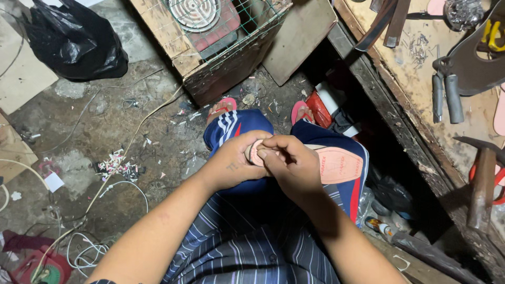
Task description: The person sits on the floor and works on a shoe upper stretched over a wooden last. They hammer and press the upper and sole edge with a hammer, fit a brown strap around the shoe, reposition the shoe repeatedly, and finally pull the shaped upper off the last and set it on the workbench.
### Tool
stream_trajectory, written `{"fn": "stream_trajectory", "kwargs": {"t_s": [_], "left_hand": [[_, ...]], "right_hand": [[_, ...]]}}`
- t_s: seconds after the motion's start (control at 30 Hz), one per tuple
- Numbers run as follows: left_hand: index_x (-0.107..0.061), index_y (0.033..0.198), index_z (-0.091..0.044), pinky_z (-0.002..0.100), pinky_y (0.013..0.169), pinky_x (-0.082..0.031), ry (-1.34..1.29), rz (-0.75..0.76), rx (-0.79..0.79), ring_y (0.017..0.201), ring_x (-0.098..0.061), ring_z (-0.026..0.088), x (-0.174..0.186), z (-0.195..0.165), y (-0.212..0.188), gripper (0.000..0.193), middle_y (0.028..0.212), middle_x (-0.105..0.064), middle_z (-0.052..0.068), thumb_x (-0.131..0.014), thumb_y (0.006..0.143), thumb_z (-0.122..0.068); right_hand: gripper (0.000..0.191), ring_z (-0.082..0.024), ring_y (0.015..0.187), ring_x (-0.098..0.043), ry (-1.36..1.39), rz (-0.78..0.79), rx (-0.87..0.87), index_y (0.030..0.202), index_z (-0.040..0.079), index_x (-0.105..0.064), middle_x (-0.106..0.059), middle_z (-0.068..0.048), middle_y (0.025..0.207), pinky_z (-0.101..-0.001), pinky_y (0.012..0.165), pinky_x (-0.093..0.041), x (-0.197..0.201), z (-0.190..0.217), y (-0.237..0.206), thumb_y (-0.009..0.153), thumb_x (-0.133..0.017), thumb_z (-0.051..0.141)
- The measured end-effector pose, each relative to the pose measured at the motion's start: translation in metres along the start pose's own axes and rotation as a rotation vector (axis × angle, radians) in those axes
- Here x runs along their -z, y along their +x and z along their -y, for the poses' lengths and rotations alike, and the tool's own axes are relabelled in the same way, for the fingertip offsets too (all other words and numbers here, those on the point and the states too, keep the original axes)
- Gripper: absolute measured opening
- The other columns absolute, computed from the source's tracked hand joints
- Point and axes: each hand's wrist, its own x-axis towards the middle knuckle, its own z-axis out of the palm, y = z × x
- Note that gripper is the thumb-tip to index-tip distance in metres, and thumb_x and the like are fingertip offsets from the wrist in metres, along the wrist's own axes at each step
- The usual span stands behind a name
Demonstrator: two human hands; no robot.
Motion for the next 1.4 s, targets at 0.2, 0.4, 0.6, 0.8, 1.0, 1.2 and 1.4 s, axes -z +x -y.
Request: {"fn": "stream_trajectory", "kwargs": {"t_s": [0.2,0.4,0.6,0.8,1.0,1.2,1.4], "left_hand": [[-0.06,0.131,-0.005,0.028,0.091,-0.056,0.018,0.004,-0.013,0.103,-0.065,0.01,0.003,-0.002,0.001,0.059,0.113,-0.07,0.003,-0.082,0.076,-0.01],[-0.06,0.132,-0.005,0.027,0.095,-0.054,0.013,0.011,-0.059,0.106,-0.064,0.009,0.005,-0.001,0.001,0.058,0.116,-0.069,0.003,-0.081,0.078,-0.01],[-0.063,0.128,-0.004,0.028,0.097,-0.054,0.07,0.023,-0.096,0.108,-0.064,0.009,0.006,0.002,0.002,0.053,0.117,-0.069,0.003,-0.083,0.08,-0.013],[-0.059,0.134,-0.005,0.027,0.096,-0.054,-0.054,0.03,-0.054,0.111,-0.064,0.008,0.003,0.001,0.001,0.057,0.12,-0.07,0.002,-0.079,0.081,-0.011],[-0.058,0.136,-0.001,0.027,0.094,-0.054,-0.139,0.058,-0.07,0.106,-0.063,0.009,0.005,0.001,-0.003,0.058,0.116,-0.066,0.004,-0.077,0.081,-0.004],[-0.058,0.135,-0.003,0.026,0.094,-0.053,-0.159,0.053,-0.049,0.107,-0.062,0.007,0.004,0.003,-0.004,0.06,0.117,-0.066,0.0,-0.078,0.079,-0.004],[-0.061,0.133,-0.004,0.026,0.089,-0.055,-0.057,0.017,-0.023,0.101,-0.062,0.007,0.004,0.007,-0.002,0.056,0.113,-0.067,0.0,-0.082,0.081,-0.008]], "right_hand": [[0.019,-0.007,0.087,-0.069,0.015,0.026,0.069,0.11,0.003,-0.07,-0.074,-0.005,0.097,-0.0225,0.078,-0.057,0.002,0.002,0.002,0.093,-0.076,0.009],[0.016,-0.012,0.083,-0.069,-0.079,0.01,0.124,0.107,0.004,-0.071,-0.073,-0.006,0.094,-0.0254,0.074,-0.056,0.0,0.015,0.004,0.093,-0.077,0.008],[0.013,-0.032,0.088,-0.068,-0.423,0.071,0.539,0.096,0.006,-0.065,-0.069,-0.01,0.095,-0.04,0.08,-0.055,-0.005,0.033,0.009,0.085,-0.072,0.003],[0.011,-0.033,0.088,-0.067,-0.422,0.133,0.49,0.092,0.007,-0.064,-0.067,-0.011,0.09,-0.0419,0.078,-0.054,-0.006,0.041,0.016,0.085,-0.072,0.004],[0.019,-0.029,0.092,-0.069,-0.27,0.065,0.456,0.106,0.003,-0.065,-0.066,-0.013,0.1,-0.0362,0.079,-0.056,0.002,0.044,0.014,0.09,-0.075,0.008],[0.008,-0.03,0.092,-0.067,-0.302,0.111,0.47,0.097,0.003,-0.064,-0.063,-0.012,0.098,-0.0378,0.083,-0.055,-0.001,0.043,0.012,0.091,-0.068,0.002],[0.01,-0.035,0.089,-0.062,-0.452,0.133,0.53,0.091,0.001,-0.062,-0.063,-0.015,0.097,-0.0421,0.08,-0.052,-0.007,0.048,0.018,0.083,-0.067,0.0]]}}
